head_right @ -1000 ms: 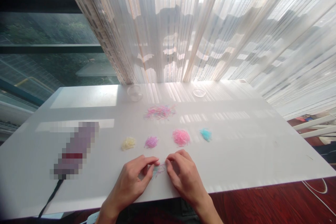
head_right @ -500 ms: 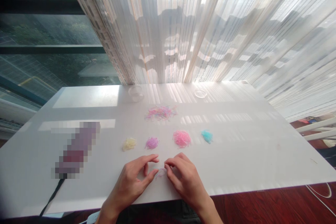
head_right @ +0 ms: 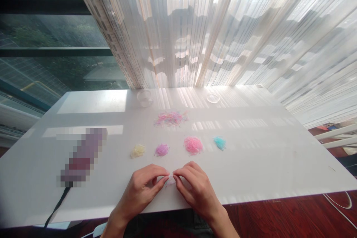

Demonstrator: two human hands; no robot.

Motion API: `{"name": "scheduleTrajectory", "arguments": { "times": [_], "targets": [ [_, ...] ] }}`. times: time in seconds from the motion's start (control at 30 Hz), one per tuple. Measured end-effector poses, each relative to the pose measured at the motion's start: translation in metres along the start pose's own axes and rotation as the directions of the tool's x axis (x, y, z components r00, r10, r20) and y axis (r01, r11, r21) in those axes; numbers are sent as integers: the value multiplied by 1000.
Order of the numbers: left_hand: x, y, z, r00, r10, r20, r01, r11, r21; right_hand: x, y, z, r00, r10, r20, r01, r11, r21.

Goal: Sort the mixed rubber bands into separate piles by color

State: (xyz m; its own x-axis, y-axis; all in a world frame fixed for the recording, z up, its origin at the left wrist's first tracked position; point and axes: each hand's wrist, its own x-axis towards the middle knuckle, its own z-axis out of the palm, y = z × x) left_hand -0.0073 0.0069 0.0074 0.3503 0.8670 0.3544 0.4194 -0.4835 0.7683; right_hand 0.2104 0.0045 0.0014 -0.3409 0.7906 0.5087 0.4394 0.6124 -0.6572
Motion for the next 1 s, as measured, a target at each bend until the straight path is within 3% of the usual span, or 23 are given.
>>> {"name": "scheduleTrajectory", "arguments": {
  "times": [0.37,1.0],
  "targets": [
    [-3,-4,1,993,10,-114,-12,1000,-24,-1,-5,-1,998,37,-42,-36,999,24],
    [-3,-4,0,994,40,-102,-37,999,37,9,-4,7,997,44,-62,-42,999,29]
  ]
}}
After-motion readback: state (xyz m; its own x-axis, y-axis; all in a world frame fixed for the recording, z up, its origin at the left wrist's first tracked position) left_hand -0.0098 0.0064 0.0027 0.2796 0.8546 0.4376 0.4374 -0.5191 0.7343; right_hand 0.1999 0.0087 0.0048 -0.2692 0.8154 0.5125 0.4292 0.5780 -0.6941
